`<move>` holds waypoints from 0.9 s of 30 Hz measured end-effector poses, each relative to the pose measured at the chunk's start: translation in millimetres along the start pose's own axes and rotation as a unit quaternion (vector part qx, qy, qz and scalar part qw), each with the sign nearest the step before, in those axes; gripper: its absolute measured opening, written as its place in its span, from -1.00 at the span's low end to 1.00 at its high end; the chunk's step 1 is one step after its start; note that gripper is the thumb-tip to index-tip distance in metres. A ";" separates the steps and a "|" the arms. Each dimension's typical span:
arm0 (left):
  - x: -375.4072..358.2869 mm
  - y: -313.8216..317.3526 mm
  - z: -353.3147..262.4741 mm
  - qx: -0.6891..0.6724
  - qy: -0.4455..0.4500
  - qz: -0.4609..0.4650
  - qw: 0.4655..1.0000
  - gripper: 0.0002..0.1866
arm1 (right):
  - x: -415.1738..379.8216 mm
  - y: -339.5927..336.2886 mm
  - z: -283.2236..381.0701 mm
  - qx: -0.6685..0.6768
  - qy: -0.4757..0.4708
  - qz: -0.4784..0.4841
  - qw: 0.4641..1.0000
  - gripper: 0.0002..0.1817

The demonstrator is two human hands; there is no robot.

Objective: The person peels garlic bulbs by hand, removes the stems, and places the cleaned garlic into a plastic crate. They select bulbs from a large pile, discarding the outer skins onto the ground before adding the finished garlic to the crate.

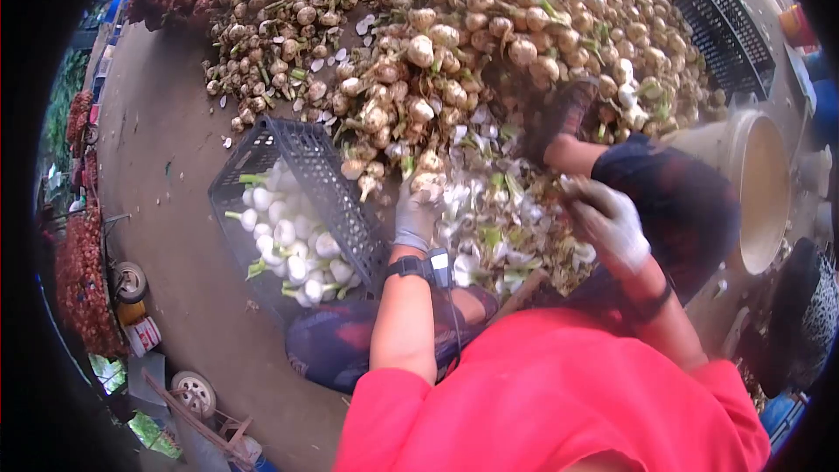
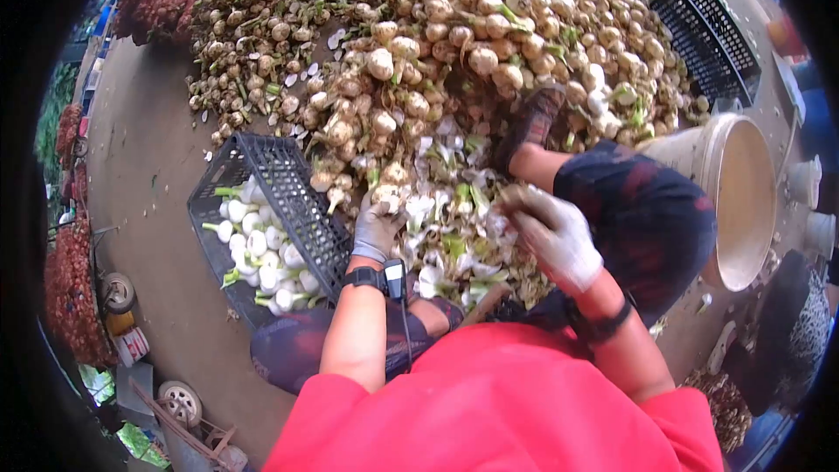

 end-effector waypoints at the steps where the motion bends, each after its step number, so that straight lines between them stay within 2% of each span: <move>1: -22.5 25.6 -17.7 -0.039 0.024 0.080 0.996 -0.42 | 5.1 16.8 -5.4 0.134 0.052 0.036 0.989 -0.68; 2: -57.6 65.9 -52.9 0.012 0.074 0.114 0.991 -0.43 | 10.2 31.5 -5.6 0.156 0.041 0.055 0.985 -0.63; 4: -114.7 128.4 -95.0 -0.057 0.094 0.213 0.971 -0.44 | 8.7 57.4 -6.0 0.094 0.006 0.122 0.988 -0.57; 6: -158.3 156.4 -112.1 -0.051 0.105 0.253 0.960 -0.48 | -16.8 79.9 7.1 0.096 0.011 0.172 0.980 -0.53; 8: -186.4 165.2 -129.3 0.063 0.176 0.231 0.955 -0.50 | -48.3 84.3 16.3 0.079 -0.041 0.160 0.983 -0.51; 9: -200.5 169.5 -135.1 0.138 0.213 0.216 0.943 -0.51 | -54.2 86.7 5.4 0.043 -0.047 0.179 0.982 -0.49; 10: -216.6 174.1 -142.6 0.211 0.250 0.198 0.924 -0.51 | -66.9 83.0 10.1 0.020 -0.104 0.208 0.972 -0.48; 11: -231.7 182.5 -155.4 0.347 0.277 0.195 0.875 -0.43 | -77.0 74.8 12.6 0.046 -0.058 0.213 0.974 -0.48; 12: -240.9 183.7 -150.9 0.348 0.282 0.199 0.872 -0.43 | -87.1 67.7 12.7 0.072 -0.009 0.219 0.973 -0.47; 13: -261.1 192.6 -155.0 0.437 0.422 0.215 0.765 -0.35 | -90.4 60.2 7.7 0.094 0.014 0.226 0.969 -0.49; 14: -282.7 201.3 -154.3 0.509 0.544 0.223 0.629 -0.28 | -94.5 59.5 9.4 0.121 -0.004 0.272 0.955 -0.61; 15: -294.0 207.3 -147.7 0.509 0.576 0.284 0.573 -0.13 | -99.9 59.0 6.0 0.118 -0.005 0.247 0.962 -0.65; 16: -300.3 207.4 -145.0 0.510 0.577 0.288 0.569 -0.13 | -104.9 57.9 4.1 0.115 -0.006 0.222 0.968 -0.67; 17: -311.3 211.5 -142.2 0.528 0.591 0.297 0.532 -0.10 | -107.8 54.2 1.3 0.120 -0.009 0.219 0.968 -0.67; 18: -320.1 216.3 -139.2 0.544 0.605 0.305 0.495 -0.07 | -110.5 49.4 4.2 0.036 -0.074 0.202 0.976 -0.66; 19: -325.1 219.4 -138.4 0.539 0.611 0.318 0.485 -0.03 | -115.0 46.3 6.9 -0.051 -0.136 0.183 0.972 -0.64; 23: -331.3 226.4 -136.4 0.557 0.590 0.370 0.452 -0.03 | -128.7 40.2 2.2 -0.006 -0.161 0.204 0.966 -0.62; 27: -333.2 229.1 -135.6 0.575 0.583 0.389 0.423 -0.04 | -132.9 40.1 -13.8 0.072 -0.026 0.261 0.962 -0.79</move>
Point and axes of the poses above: each hand's wrist, its own x-axis towards the middle knuckle, its own y-axis out of the palm, z = x × y, the point moved 7 cm from there along x, towards the middle knuckle, and after that the axes turned 12 degrees about y, right-handed, at the moved point
